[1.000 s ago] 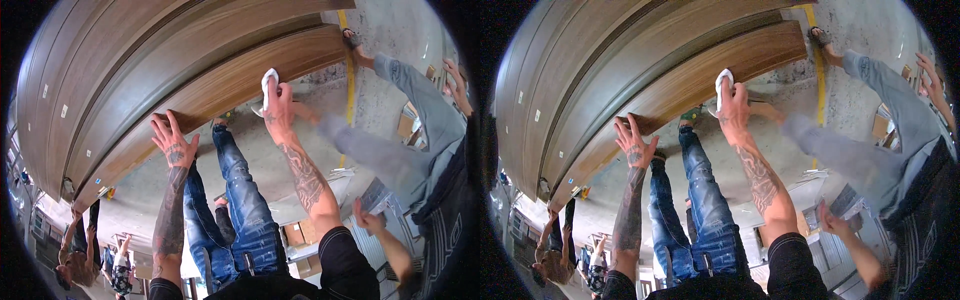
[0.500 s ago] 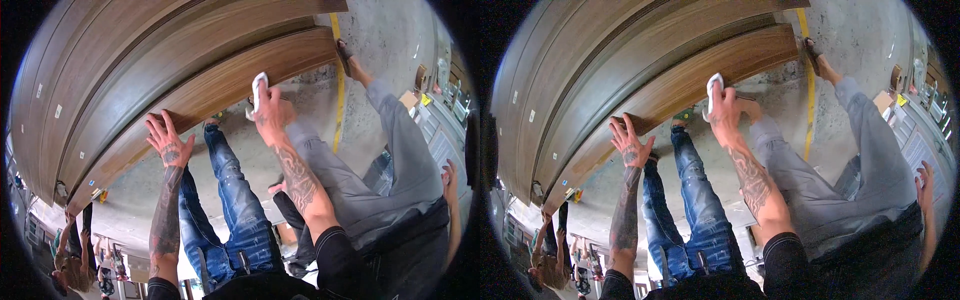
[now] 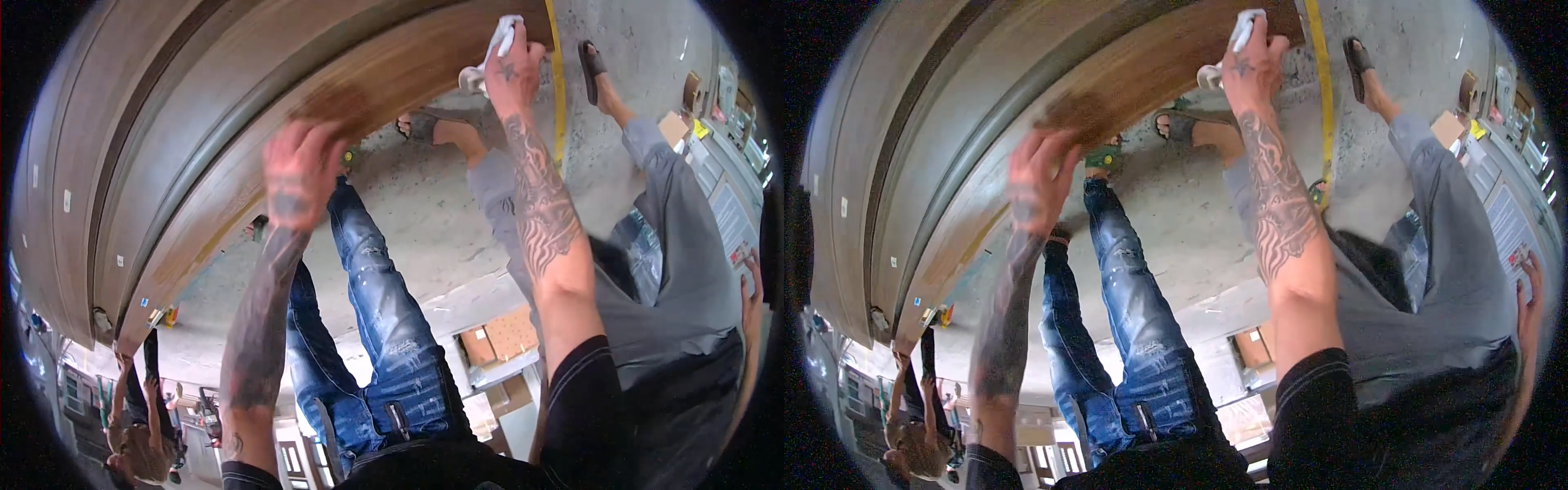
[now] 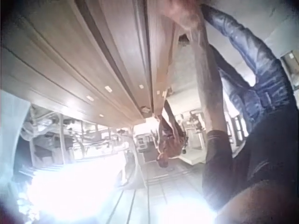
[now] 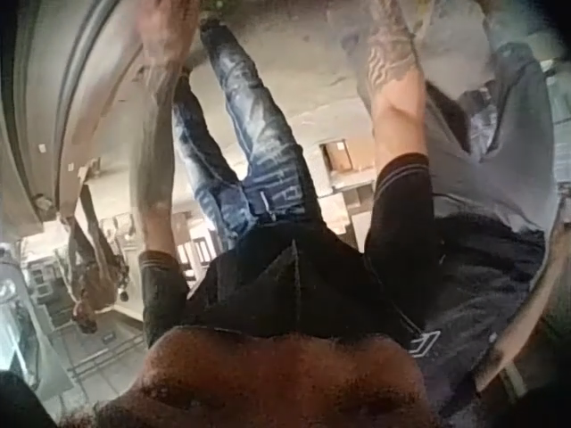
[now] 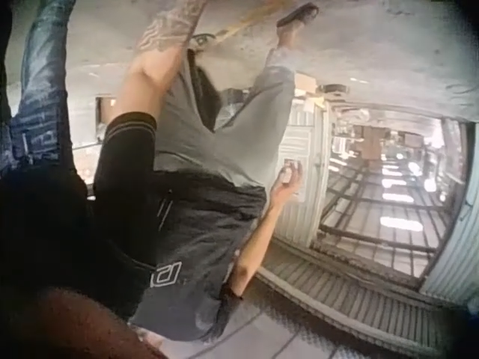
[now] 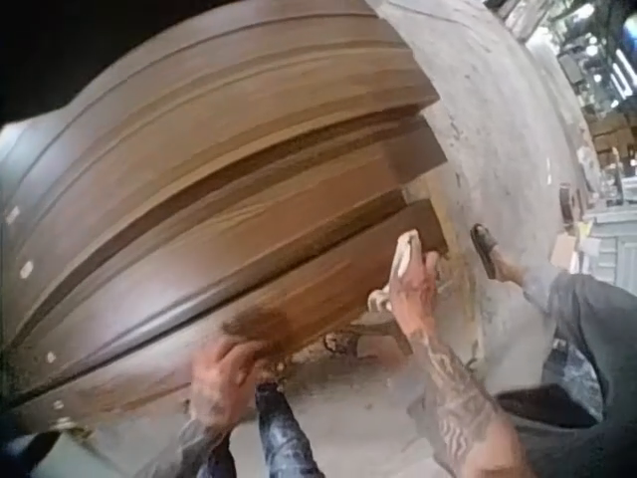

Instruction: Wiping and cleaning the surfaces of wooden planks using a cleaning agent and a cloth.

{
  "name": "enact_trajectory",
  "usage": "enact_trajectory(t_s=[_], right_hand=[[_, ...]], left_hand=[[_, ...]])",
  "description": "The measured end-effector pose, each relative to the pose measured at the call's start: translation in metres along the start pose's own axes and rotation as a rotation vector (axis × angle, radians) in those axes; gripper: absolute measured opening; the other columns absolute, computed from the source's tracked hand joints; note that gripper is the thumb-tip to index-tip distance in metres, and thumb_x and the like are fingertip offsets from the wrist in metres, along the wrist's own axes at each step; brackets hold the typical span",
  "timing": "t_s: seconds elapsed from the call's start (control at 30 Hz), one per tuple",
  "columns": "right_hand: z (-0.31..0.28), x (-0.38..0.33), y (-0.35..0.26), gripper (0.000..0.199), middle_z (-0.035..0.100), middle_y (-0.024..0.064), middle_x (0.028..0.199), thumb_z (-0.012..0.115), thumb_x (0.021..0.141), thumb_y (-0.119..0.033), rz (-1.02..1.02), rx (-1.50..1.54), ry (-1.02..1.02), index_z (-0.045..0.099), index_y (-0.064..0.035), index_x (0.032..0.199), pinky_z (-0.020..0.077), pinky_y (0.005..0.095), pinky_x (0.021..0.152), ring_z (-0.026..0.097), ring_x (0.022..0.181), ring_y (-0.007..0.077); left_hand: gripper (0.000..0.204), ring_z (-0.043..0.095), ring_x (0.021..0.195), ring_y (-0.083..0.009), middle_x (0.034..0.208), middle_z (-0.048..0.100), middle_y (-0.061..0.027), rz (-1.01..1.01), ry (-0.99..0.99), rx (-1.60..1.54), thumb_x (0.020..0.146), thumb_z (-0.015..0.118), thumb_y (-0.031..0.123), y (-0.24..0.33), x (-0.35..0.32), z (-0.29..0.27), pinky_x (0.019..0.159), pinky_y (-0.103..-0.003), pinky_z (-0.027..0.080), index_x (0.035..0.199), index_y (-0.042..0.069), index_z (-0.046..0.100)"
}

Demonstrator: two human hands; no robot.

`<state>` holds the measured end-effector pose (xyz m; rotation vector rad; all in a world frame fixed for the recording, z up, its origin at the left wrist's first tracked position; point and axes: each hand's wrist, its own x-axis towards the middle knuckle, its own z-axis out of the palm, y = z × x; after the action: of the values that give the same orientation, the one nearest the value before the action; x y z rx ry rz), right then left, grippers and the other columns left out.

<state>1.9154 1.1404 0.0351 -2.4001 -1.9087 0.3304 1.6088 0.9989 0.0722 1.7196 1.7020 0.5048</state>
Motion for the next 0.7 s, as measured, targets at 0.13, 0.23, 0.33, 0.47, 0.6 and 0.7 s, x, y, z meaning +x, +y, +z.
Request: enact_trajectory(t_s=[0.13, 0.23, 0.33, 0.47, 0.6, 0.7], right_hand=[[-0.003, -0.001, -0.030, 0.051, 0.048, 0.0259, 0.123, 0.054, 0.099, -0.030, -0.034, 0.118, -0.052, 0.043, -0.0103, 0.144, 0.0479, 0.0539, 0.093, 0.055, 0.111, 0.0477], [0.001, 0.002, -0.009, 0.044, 0.048, 0.0271, 0.107, 0.045, 0.104, -0.027, -0.051, 0.156, 0.059, 0.044, -0.0062, 0.143, 0.0498, 0.0528, 0.081, 0.058, 0.094, 0.0487], [0.004, 0.003, -0.001, 0.045, 0.048, 0.0259, 0.110, 0.045, 0.105, -0.030, -0.120, 0.104, 0.093, 0.041, -0.0091, 0.145, 0.0497, 0.0548, 0.080, 0.059, 0.096, 0.0476], [0.003, -0.002, 0.001, 0.057, 0.046, 0.0226, 0.114, 0.059, 0.094, -0.015, -0.162, 0.123, 0.127, 0.037, -0.0116, 0.147, 0.0531, 0.0539, 0.076, 0.060, 0.095, 0.0475], [0.003, -0.002, -0.003, 0.071, 0.044, 0.0215, 0.120, 0.064, 0.087, -0.004, -0.069, 0.193, 0.001, 0.032, -0.0125, 0.150, 0.0551, 0.0527, 0.078, 0.062, 0.099, 0.0463], [0.000, -0.001, -0.003, 0.070, 0.044, 0.0219, 0.120, 0.065, 0.087, -0.004, -0.059, 0.166, -0.021, 0.033, -0.0118, 0.148, 0.0557, 0.0518, 0.079, 0.062, 0.098, 0.0460]], left_hand=[[0.011, 0.063, 0.089, -0.0255, 0.091, 0.064, -0.0044, 0.303, 0.009, 0.080, 0.086, 0.072, 0.019, 0.007, 0.083, 0.039, 0.079, -0.040, 0.049, 0.095, 0.013, 0.069], [0.013, 0.065, 0.093, -0.0266, 0.093, 0.067, -0.0059, 0.440, -0.106, 0.097, 0.089, 0.069, 0.018, 0.019, 0.125, 0.066, 0.083, -0.039, 0.053, 0.098, 0.011, 0.072], [0.013, 0.066, 0.089, -0.0268, 0.092, 0.067, -0.0061, 0.614, -0.152, 0.100, 0.089, 0.069, 0.020, 0.023, 0.143, 0.066, 0.078, -0.039, 0.055, 0.097, 0.009, 0.072], [0.014, 0.067, 0.086, -0.0272, 0.091, 0.067, -0.0070, 0.718, -0.324, 0.232, 0.089, 0.070, 0.023, 0.046, 0.156, 0.054, 0.076, -0.040, 0.055, 0.094, 0.010, 0.072], [0.017, 0.068, 0.082, -0.0276, 0.085, 0.067, -0.0106, 0.656, -0.320, 0.218, 0.088, 0.069, 0.023, 0.048, 0.157, 0.056, 0.073, -0.039, 0.056, 0.092, 0.007, 0.072], [0.019, 0.069, 0.079, -0.0279, 0.081, 0.068, -0.0130, 0.610, -0.303, 0.203, 0.087, 0.069, 0.024, 0.047, 0.159, 0.056, 0.071, -0.038, 0.057, 0.091, 0.005, 0.072]])
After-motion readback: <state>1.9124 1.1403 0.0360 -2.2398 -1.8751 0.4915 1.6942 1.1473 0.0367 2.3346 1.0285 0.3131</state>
